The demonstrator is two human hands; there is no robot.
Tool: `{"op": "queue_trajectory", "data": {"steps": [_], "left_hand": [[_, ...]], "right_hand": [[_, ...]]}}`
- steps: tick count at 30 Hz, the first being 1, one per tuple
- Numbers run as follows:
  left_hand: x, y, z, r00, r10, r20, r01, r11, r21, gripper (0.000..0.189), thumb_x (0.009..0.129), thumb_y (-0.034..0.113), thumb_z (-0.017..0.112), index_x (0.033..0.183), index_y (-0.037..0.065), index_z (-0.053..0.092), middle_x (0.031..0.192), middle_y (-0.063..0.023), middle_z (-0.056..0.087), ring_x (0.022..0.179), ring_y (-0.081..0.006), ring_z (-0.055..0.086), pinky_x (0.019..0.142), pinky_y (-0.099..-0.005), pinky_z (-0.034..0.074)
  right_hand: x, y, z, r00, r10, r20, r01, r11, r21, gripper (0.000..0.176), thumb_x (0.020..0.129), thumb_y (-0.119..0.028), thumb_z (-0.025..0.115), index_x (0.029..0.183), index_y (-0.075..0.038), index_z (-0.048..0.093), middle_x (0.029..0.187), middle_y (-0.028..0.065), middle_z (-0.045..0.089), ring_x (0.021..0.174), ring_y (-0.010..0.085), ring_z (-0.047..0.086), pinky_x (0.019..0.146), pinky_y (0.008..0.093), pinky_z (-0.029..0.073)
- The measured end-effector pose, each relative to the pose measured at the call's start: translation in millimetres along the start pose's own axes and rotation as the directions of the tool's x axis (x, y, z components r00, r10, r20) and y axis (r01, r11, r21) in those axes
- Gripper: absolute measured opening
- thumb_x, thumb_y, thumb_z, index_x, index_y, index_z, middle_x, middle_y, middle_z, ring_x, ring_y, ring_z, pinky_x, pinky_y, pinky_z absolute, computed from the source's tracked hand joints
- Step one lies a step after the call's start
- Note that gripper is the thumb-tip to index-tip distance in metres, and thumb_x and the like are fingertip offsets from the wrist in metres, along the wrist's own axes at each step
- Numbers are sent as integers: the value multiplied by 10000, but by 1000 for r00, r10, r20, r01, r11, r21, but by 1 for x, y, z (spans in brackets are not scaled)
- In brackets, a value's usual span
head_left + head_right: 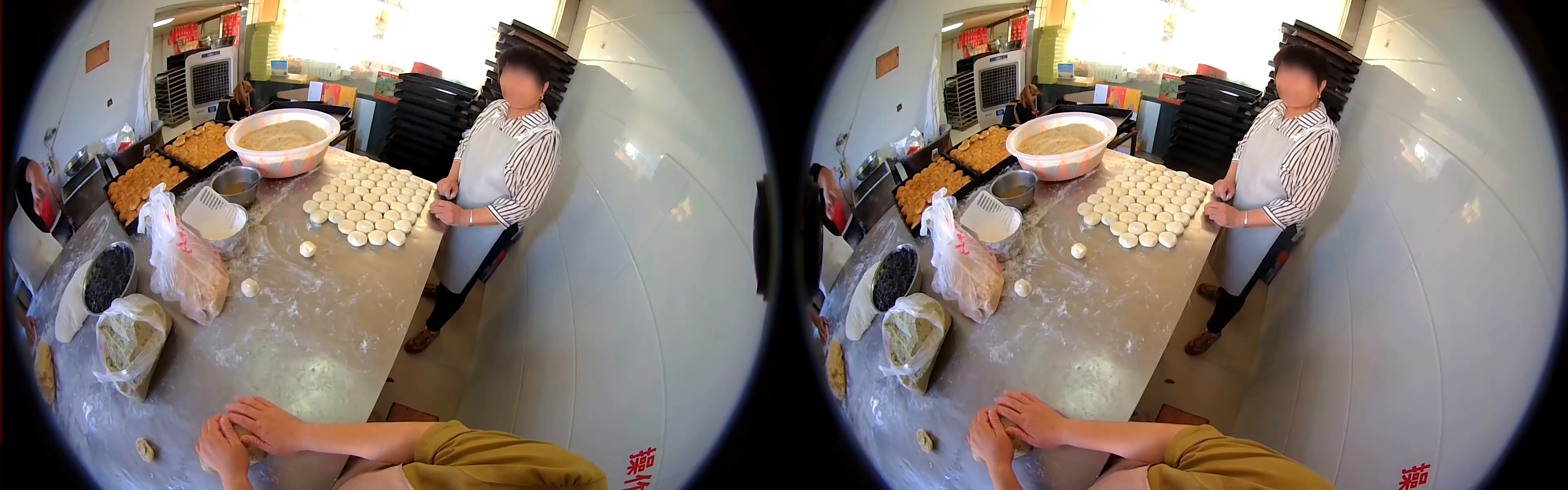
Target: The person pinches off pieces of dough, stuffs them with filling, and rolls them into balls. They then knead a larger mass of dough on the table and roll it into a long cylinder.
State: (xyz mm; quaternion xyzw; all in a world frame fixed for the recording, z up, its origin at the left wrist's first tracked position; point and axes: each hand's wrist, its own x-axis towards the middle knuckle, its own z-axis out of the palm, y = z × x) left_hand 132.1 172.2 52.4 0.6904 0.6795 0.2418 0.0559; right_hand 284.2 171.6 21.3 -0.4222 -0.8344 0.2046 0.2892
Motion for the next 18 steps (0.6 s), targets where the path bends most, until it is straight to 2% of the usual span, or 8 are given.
{"op": "queue_trajectory", "data": {"steps": [14,18], "left_hand": [[-3,5,-4,999,25,-29,-26,1000,-11,275,939,269,436,874,82,627,856,-117,643,822,-341,588,719,-449,417],[-3,3,-2,999,35,-40,-37,999,-32,274,938,271,441,881,82,631,855,-118,644,808,-341,591,717,-448,419]], "right_hand": [[-3,0,4,999,-22,-45,22,1000,-18,534,926,-363,476,1354,-56,388,1427,138,366,1338,351,303,1094,487,236],[-2,0,3,995,-44,-89,43,999,-22,515,918,-333,484,1332,-37,406,1389,156,402,1300,358,341,1072,466,267]]}}
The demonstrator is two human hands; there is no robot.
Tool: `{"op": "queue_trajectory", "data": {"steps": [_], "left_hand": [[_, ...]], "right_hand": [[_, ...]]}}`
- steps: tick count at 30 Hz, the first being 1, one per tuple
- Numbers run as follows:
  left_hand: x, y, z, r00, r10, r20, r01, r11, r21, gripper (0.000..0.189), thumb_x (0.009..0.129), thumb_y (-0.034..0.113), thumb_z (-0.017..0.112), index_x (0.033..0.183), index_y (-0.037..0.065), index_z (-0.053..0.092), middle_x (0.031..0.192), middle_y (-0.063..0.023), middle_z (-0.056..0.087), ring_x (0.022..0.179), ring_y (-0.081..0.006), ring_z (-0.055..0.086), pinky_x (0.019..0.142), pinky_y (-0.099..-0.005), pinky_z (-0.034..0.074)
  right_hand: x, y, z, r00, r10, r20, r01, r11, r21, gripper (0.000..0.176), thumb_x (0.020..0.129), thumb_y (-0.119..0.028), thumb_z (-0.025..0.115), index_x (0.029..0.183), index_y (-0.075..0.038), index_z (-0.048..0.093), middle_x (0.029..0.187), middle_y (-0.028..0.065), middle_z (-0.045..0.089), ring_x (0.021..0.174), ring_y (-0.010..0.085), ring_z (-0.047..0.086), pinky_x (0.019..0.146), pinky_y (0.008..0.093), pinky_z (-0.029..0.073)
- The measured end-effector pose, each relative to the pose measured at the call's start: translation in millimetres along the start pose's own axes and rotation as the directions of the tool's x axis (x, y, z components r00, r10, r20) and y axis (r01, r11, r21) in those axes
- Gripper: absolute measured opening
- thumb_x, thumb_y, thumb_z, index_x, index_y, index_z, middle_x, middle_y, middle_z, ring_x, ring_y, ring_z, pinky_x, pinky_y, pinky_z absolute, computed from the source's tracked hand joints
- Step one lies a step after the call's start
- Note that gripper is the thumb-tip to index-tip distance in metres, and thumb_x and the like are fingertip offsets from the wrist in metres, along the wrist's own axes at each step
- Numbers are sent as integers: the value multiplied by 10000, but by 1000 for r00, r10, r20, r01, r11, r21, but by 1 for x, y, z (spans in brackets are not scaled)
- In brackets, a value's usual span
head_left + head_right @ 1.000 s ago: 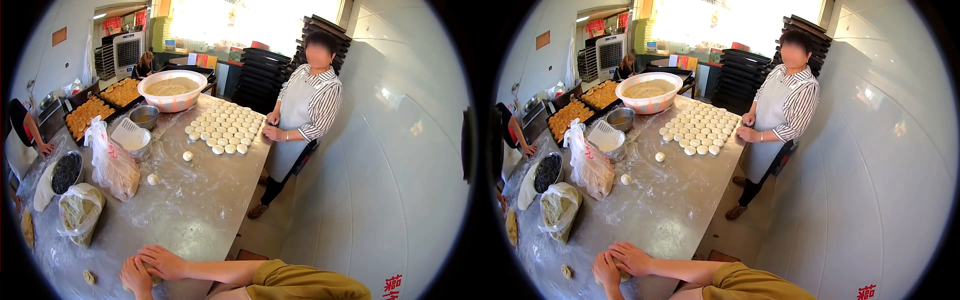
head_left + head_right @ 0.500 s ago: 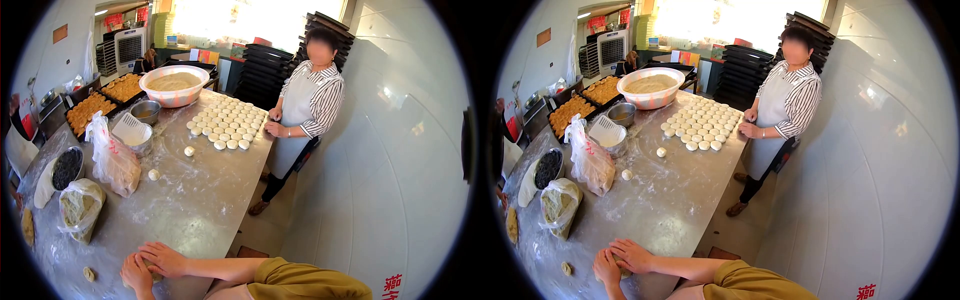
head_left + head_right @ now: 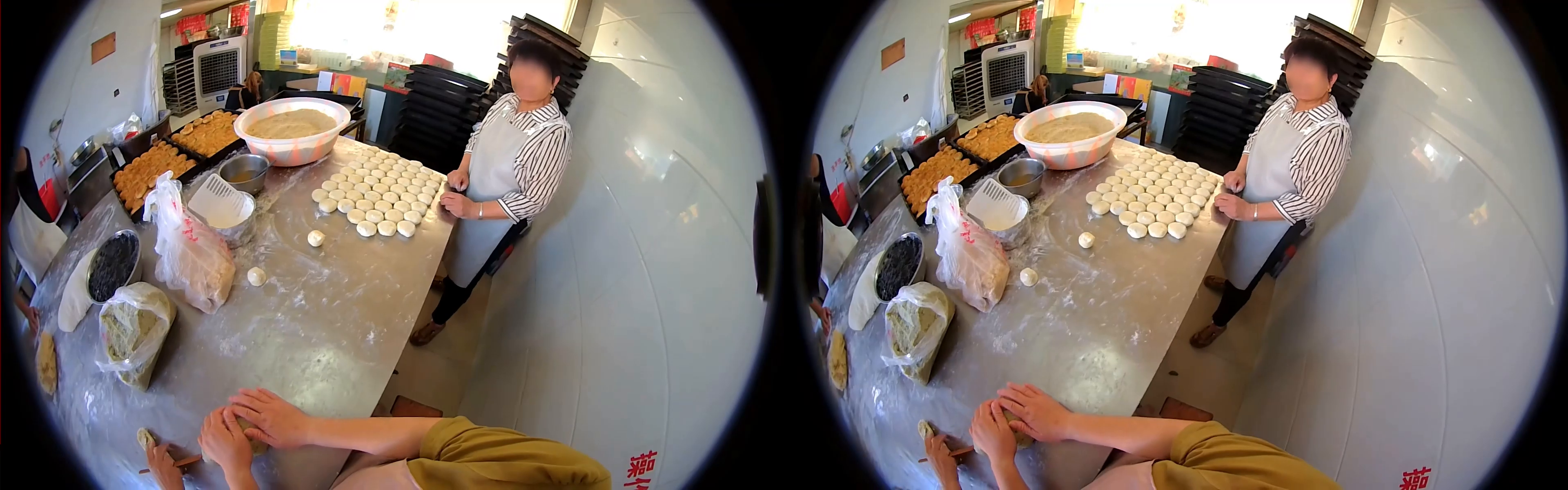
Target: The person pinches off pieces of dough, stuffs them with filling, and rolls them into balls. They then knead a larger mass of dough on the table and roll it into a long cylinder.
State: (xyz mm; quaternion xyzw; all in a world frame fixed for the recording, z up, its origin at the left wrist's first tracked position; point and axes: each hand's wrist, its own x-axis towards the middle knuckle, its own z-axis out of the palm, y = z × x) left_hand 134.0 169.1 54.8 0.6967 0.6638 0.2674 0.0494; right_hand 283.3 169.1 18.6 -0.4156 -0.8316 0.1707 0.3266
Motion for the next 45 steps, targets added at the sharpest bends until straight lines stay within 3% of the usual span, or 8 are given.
{"op": "queue_trajectory", "data": {"steps": [18,29,32,35,36,41,44,45], "left_hand": [[-4,-3,3,1000,2,-10,-2,999,38,264,943,272,436,891,94,624,885,-99,644,833,-328,587,751,-440,413],[-37,6,0,974,142,-176,-120,984,131,333,914,328,440,986,59,623,952,-100,621,913,-306,578,831,-424,398],[-51,12,-3,964,166,-208,-133,977,166,367,935,335,413,1037,44,612,1014,-116,615,984,-316,568,897,-434,379],[-67,15,-6,959,180,-221,-136,970,200,418,948,361,383,1104,36,594,1095,-128,599,1080,-325,537,961,-443,347],[-72,15,-6,959,178,-220,-132,969,211,441,950,377,372,1130,36,587,1123,-130,592,1116,-326,524,982,-445,334],[-94,8,-12,981,145,-131,-133,986,96,525,950,411,359,1237,-3,507,1255,-168,526,1234,-370,433,1036,-486,266],[-103,10,-17,974,45,-222,-88,978,-190,532,951,352,401,1302,-48,418,1304,-221,471,1241,-406,412,1039,-484,287],[-105,9,-18,963,-26,-269,-60,951,-305,540,950,329,417,1320,-64,387,1319,-240,451,1242,-417,406,1039,-484,295]], "right_hand": [[-4,-1,2,1000,5,-16,-5,1000,19,525,899,-337,517,1334,-65,410,1403,135,395,1314,353,332,1080,482,257],[-23,-13,-16,992,-89,-90,99,988,114,440,906,-296,512,1284,-77,459,1349,137,445,1274,349,368,1062,449,282],[-23,-19,-27,997,-17,-69,34,966,255,333,933,-254,483,1210,-72,517,1268,122,517,1205,330,447,1013,450,321],[-11,-28,-38,979,189,74,-202,950,237,259,950,-224,463,1132,-60,547,1151,112,572,1084,306,522,938,427,366],[-4,-31,-41,982,189,19,-187,950,249,255,949,-223,468,1128,-59,545,1118,110,579,1059,301,531,925,424,371],[37,-54,-42,975,50,-215,10,963,268,262,934,-230,505,1123,-51,536,993,105,610,984,296,558,901,420,386],[44,-68,-39,976,-62,-210,93,985,143,287,901,-256,546,1104,-53,561,996,111,627,992,302,562,904,427,393],[39,-66,-30,996,-46,-80,51,997,61,292,887,-265,561,1093,-59,574,1010,113,627,987,302,567,898,428,402]]}}
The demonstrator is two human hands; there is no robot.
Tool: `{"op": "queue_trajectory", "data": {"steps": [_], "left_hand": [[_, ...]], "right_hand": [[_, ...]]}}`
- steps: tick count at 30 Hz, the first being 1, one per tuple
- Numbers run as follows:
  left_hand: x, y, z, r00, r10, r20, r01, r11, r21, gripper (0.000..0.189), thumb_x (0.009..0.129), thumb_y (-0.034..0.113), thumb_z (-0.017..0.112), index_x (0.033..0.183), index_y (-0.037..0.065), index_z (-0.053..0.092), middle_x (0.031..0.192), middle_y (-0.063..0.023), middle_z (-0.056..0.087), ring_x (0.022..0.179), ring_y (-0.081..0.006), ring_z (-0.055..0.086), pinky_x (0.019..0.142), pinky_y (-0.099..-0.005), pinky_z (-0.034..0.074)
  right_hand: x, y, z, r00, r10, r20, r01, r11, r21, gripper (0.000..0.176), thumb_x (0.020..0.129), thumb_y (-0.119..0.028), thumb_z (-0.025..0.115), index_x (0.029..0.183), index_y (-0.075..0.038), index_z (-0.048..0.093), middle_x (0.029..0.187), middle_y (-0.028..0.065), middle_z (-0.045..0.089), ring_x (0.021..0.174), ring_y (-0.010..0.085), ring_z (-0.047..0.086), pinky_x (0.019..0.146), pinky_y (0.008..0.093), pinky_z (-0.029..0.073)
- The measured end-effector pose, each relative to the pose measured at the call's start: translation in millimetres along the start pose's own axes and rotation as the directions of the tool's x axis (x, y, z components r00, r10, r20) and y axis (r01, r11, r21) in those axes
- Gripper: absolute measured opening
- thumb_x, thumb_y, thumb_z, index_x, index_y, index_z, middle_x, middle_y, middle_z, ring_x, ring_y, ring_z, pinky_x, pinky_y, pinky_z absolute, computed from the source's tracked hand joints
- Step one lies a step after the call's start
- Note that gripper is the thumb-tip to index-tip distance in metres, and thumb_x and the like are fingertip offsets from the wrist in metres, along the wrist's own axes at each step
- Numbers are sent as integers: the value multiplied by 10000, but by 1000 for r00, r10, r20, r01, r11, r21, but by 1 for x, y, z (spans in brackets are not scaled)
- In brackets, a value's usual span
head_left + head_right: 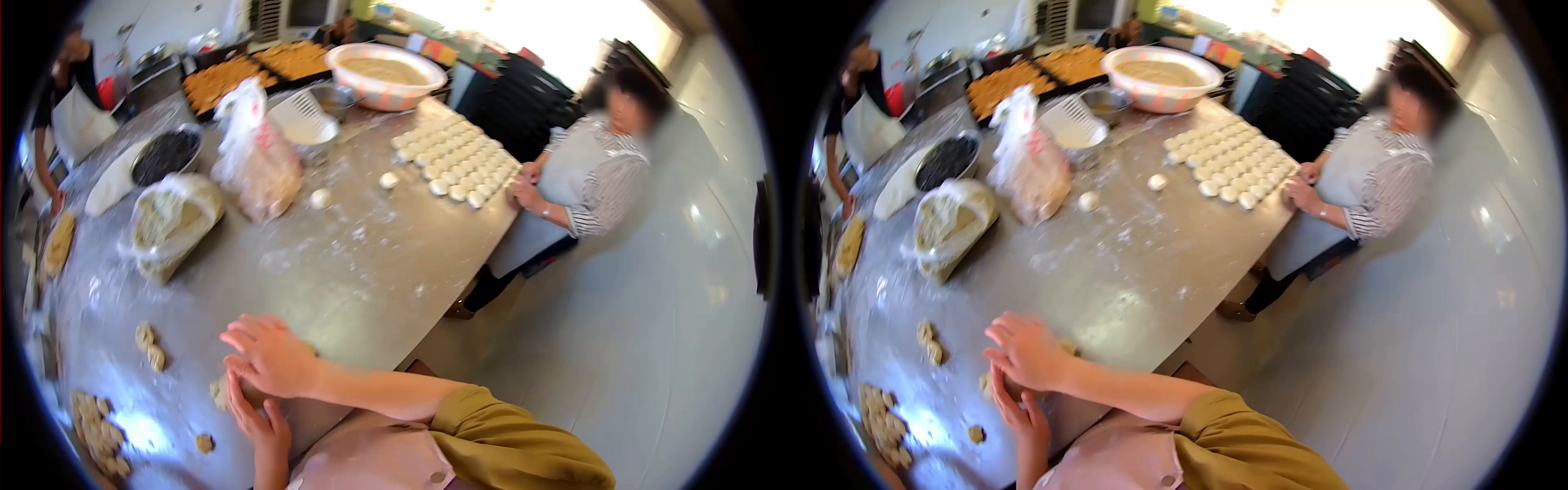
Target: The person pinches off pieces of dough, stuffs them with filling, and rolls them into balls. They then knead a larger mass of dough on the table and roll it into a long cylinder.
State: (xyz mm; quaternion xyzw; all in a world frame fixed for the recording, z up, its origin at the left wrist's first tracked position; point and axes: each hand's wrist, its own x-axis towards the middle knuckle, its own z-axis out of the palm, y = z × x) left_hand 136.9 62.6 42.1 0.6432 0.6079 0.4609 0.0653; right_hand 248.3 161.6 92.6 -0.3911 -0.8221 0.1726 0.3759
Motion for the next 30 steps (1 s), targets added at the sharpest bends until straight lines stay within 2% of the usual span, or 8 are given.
{"op": "queue_trajectory", "data": {"steps": [4,8,14,18,20,24,27,30], "left_hand": [[-6,-14,-18,988,-67,-139,71,997,26,559,948,289,442,1342,-93,336,1351,-278,397,1252,-422,389,1045,-471,308],[-4,-29,-27,975,-170,-146,166,985,-36,493,909,186,488,1306,-89,387,1333,-258,422,1237,-391,410,1045,-437,310],[-2,-38,-33,921,-380,86,390,892,-229,299,871,148,558,1124,-7,596,1023,-122,653,921,-247,619,830,-331,468],[-6,-48,-45,797,-562,219,588,643,-490,342,911,206,541,1168,-16,575,1076,-101,634,956,-178,580,846,-298,448],[0,-50,-46,777,-610,154,569,579,-584,368,939,225,501,1206,-21,558,1125,-81,618,1010,-178,569,872,-292,440],[0,-59,-34,740,-540,401,672,560,-485,391,881,264,616,1167,-2,602,1099,-119,645,1001,-172,578,884,-303,445],[2,-54,-37,806,-471,359,582,740,-336,371,872,268,631,1127,-2,625,1083,-156,652,1007,-196,599,885,-324,457],[-14,-43,-35,741,-548,389,670,639,-378,345,926,244,562,1157,-8,610,1028,-88,650,947,-121,564,851,-276,459]], "right_hand": [[-16,3,9,859,257,443,-190,963,-190,301,836,-306,610,1052,-97,626,1044,118,630,942,294,598,851,423,446],[-46,8,9,977,-1,213,18,997,-80,361,841,-297,590,1133,-85,588,1079,106,608,927,292,599,831,415,456],[-62,13,-14,919,-132,373,139,990,6,469,872,-335,572,1260,-78,517,1243,132,530,1072,302,548,880,420,439],[-68,41,-40,925,211,315,-316,888,334,512,985,-410,371,1289,-12,475,1343,169,465,1156,306,503,983,391,375],[-83,49,-27,914,276,298,-392,791,470,513,988,-393,363,1296,5,459,1341,169,461,1180,288,478,1007,384,349],[-117,67,-4,849,430,307,-511,524,681,515,995,-360,346,1308,40,427,1336,167,454,1228,251,427,1054,369,297],[-104,32,22,890,456,35,-418,781,465,394,965,-248,405,1242,26,465,1278,150,484,1200,222,435,1038,347,311],[-78,47,36,783,605,143,-545,557,627,335,958,-257,424,1159,-3,507,1188,111,527,1090,176,481,969,309,361]]}}
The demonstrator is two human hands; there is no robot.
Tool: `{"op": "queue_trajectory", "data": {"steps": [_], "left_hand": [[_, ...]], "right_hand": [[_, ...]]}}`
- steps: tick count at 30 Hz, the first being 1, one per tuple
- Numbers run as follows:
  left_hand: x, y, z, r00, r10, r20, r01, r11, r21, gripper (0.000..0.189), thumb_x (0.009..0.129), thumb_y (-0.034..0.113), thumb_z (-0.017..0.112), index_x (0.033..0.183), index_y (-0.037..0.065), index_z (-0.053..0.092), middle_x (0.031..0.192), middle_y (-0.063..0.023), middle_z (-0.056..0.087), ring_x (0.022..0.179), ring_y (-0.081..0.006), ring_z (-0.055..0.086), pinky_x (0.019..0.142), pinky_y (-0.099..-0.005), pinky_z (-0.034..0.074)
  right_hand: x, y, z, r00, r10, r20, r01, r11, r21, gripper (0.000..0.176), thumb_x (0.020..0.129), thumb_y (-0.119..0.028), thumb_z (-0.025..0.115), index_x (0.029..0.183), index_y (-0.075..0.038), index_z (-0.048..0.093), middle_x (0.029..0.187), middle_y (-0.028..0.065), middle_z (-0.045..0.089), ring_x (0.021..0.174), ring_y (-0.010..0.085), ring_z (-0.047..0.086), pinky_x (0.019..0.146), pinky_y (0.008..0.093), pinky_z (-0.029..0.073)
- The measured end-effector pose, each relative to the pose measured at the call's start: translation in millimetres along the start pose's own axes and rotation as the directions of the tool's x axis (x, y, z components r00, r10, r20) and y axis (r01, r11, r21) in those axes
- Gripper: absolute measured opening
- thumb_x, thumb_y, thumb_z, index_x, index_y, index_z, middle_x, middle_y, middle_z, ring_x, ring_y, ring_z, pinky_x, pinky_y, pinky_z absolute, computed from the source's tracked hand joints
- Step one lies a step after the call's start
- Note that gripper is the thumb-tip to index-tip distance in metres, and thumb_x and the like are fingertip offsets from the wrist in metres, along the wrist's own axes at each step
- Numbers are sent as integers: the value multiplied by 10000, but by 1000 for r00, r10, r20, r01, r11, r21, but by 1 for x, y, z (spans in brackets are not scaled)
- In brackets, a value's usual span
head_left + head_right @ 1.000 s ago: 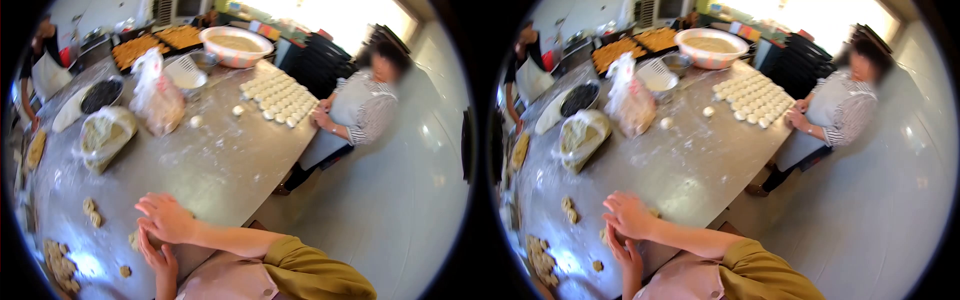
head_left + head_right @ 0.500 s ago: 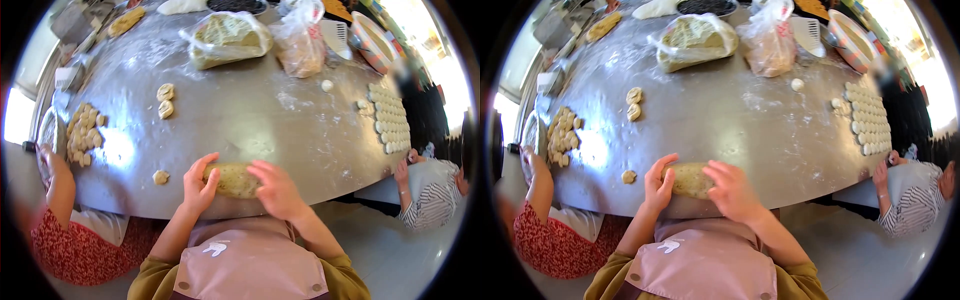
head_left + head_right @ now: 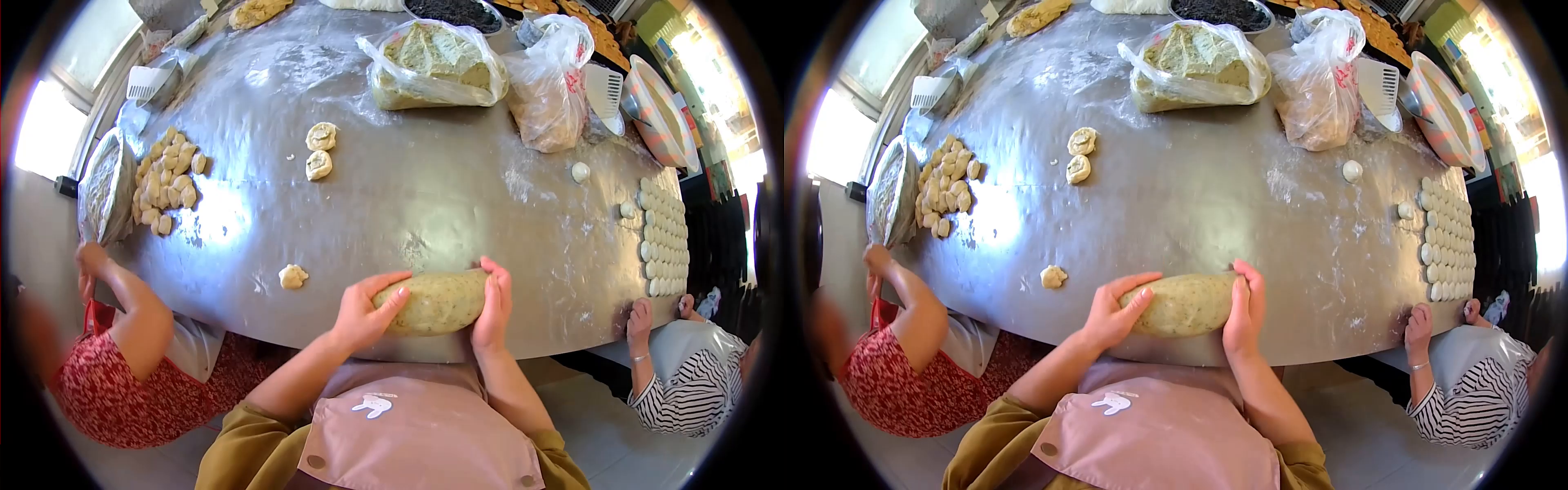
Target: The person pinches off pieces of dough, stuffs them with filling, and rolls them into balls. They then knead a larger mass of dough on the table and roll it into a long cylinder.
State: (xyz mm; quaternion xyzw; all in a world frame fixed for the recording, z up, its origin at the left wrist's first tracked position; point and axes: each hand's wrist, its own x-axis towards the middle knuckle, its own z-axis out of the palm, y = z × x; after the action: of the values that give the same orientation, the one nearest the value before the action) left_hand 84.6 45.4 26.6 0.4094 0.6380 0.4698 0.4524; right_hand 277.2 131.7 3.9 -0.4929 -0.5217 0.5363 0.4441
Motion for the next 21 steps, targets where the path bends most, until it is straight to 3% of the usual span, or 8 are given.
{"op": "queue_trajectory", "data": {"steps": [4,8,10,13,15,18,20,21], "left_hand": [[-5,9,21,959,-247,-141,202,941,-272,360,923,266,582,1134,-23,619,1000,-110,660,923,-115,572,820,-271,465],[5,62,21,954,-195,-230,98,922,-375,349,922,213,569,1173,-29,594,1063,-147,642,974,-145,572,862,-290,448],[12,81,20,929,217,-300,-298,919,-259,448,911,192,543,1270,-71,495,1222,-209,544,1088,-225,535,939,-326,404],[22,114,14,669,681,-299,-707,706,27,585,885,201,538,1344,-119,365,1358,-275,393,1217,-321,441,1007,-364,351],[29,112,28,590,725,-357,-762,645,51,701,860,235,563,1365,-157,277,1413,-305,297,1285,-369,354,1044,-388,312],[35,88,41,763,582,-281,-572,810,126,735,873,228,568,1417,-99,197,1442,-321,226,1328,-422,278,1073,-438,273],[35,49,52,906,363,-217,-291,907,304,740,882,219,565,1433,-74,167,1453,-317,201,1342,-437,243,1087,-452,244],[37,20,60,957,214,-197,-105,886,452,737,888,212,560,1439,-62,153,1461,-313,186,1354,-439,218,1097,-455,224]], "right_hand": [[44,-16,12,991,112,78,-112,994,6,343,957,-300,432,1035,-2,583,1023,86,602,931,183,555,876,310,424],[87,-99,28,940,-257,227,282,955,-88,367,954,-321,450,1064,-9,609,1041,74,621,954,165,536,884,290,401],[105,-157,36,837,-480,261,501,865,-17,408,955,-327,432,1090,19,599,1125,119,616,1030,188,547,925,298,402],[125,-222,44,669,-681,298,565,726,392,516,951,-402,394,1161,44,544,1238,173,539,1118,225,517,984,340,378],[126,-233,50,614,-735,288,648,678,346,482,957,-361,411,1175,47,543,1242,181,541,1151,232,508,1009,349,369],[144,-210,46,493,-776,393,859,506,-79,313,973,-226,459,1145,-7,603,1147,100,621,1128,183,532,1011,325,366],[156,-142,55,780,-444,442,602,727,-331,308,977,-246,449,1165,-62,610,1157,94,623,1124,202,554,996,313,378],[169,-87,55,833,-298,466,543,604,-584,345,988,-293,425,1235,-97,566,1196,129,605,1145,253,553,980,317,394]]}}
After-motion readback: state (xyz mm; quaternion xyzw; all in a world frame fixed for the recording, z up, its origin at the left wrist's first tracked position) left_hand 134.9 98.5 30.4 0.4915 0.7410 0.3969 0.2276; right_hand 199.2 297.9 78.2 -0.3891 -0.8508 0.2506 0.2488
